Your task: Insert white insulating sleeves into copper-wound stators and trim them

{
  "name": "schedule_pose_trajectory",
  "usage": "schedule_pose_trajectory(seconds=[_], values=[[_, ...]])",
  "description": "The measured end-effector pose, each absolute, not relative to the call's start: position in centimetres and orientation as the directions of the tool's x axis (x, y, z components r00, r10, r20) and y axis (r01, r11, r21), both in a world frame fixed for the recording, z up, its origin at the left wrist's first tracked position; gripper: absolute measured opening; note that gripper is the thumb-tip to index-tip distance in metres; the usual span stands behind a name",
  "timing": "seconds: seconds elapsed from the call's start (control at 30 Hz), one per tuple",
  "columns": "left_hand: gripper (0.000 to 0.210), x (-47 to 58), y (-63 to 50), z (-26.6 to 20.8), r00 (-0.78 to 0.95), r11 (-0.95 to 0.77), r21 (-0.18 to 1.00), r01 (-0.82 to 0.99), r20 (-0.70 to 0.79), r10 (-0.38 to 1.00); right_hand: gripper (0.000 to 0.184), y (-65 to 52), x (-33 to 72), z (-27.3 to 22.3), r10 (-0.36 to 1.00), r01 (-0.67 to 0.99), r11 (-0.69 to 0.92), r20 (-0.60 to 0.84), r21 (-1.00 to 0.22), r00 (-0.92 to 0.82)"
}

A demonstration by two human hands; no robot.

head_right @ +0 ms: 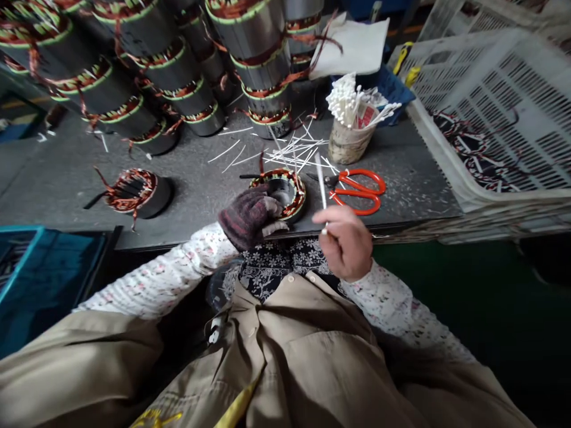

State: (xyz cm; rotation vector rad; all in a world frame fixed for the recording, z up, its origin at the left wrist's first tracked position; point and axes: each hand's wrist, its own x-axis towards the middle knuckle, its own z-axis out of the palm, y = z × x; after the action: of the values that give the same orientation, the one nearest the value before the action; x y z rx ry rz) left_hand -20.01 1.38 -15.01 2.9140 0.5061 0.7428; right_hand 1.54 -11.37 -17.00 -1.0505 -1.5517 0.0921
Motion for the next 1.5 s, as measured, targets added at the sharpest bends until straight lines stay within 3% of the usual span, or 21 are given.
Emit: schedule_pose_trajectory(seconds=[0.1, 0.3, 0.5, 0.6, 0.7, 0.83, 0.9, 1.03, 1.17, 1.27, 1.33, 1.4, 1.5], values=[[0.028, -19.4, 0.0, -16.2, 0.719, -0.917, 0.204, 0.342, 0.571, 0.395, 0.015, -12.5, 0.8, -17.5, 0.598, 0.554, 0.656, 0.801, -0.513, 0.033], [0.025, -18.8, -0.7, -16.5, 0.593, -0.895, 0.135, 0.426, 0.705, 0.389, 0.031, -13.6, 0.0, -16.3, 0.828, 0.474, 0.454, 0.554, -0.754, 0.090], [0.029, -18.8, -1.1, -16.5, 0.608, -0.861, 0.109, 0.498, 0.664, 0.436, 0.040, -12.9, -0.2, -15.9, 0.895, 0.394, 0.342, 0.423, -0.853, 0.139], [0.045, -18.9, -1.5, -16.5, 0.592, -0.852, 0.132, 0.507, 0.665, 0.455, 0.041, -11.8, -1.1, -16.1, 0.910, 0.319, 0.304, 0.372, -0.898, 0.183], [0.063, -19.0, -1.8, -16.5, 0.579, -0.830, 0.136, 0.541, 0.657, 0.484, 0.041, -10.3, -2.1, -16.4, 0.910, 0.183, 0.312, 0.349, -0.932, 0.226], [0.073, -19.0, -1.6, -16.6, 0.591, -0.837, 0.174, 0.518, 0.635, 0.497, 0.049, -9.9, -2.4, -16.6, 0.890, -0.036, 0.395, 0.372, -0.918, 0.262], [0.075, -19.0, -1.5, -16.6, 0.600, -0.845, 0.180, 0.503, 0.631, 0.491, 0.046, -10.8, -2.1, -16.6, 0.890, -0.066, 0.403, 0.375, -0.913, 0.260], [0.077, -18.9, -1.7, -16.5, 0.591, -0.837, 0.183, 0.516, 0.631, 0.502, 0.004, -12.7, -1.2, -17.0, 0.895, 0.064, 0.312, 0.315, -0.948, 0.315], [0.078, -18.9, -1.9, -16.5, 0.587, -0.837, 0.178, 0.517, 0.638, 0.499, 0.036, -12.3, -0.9, -18.5, 0.921, 0.118, 0.227, 0.253, -0.967, 0.298], [0.079, -18.8, -1.7, -16.7, 0.575, -0.850, 0.135, 0.510, 0.681, 0.453, 0.030, -11.0, -0.5, -19.5, 0.925, 0.276, 0.187, 0.264, -0.943, 0.273], [0.077, -18.7, -1.5, -16.8, 0.567, -0.855, 0.124, 0.503, 0.700, 0.435, 0.021, -10.2, -0.2, -19.6, 0.899, 0.487, 0.216, 0.367, -0.846, 0.239], [0.075, -18.7, -1.4, -16.8, 0.567, -0.853, 0.139, 0.502, 0.692, 0.447, 0.025, -9.7, 0.1, -19.5, 0.864, 0.685, 0.264, 0.483, -0.679, 0.145], [0.072, -18.7, -1.3, -16.8, 0.587, -0.852, 0.174, 0.494, 0.656, 0.474, 0.028, -9.6, 0.4, -19.4, 0.857, 0.856, 0.297, 0.514, -0.423, -0.043]])
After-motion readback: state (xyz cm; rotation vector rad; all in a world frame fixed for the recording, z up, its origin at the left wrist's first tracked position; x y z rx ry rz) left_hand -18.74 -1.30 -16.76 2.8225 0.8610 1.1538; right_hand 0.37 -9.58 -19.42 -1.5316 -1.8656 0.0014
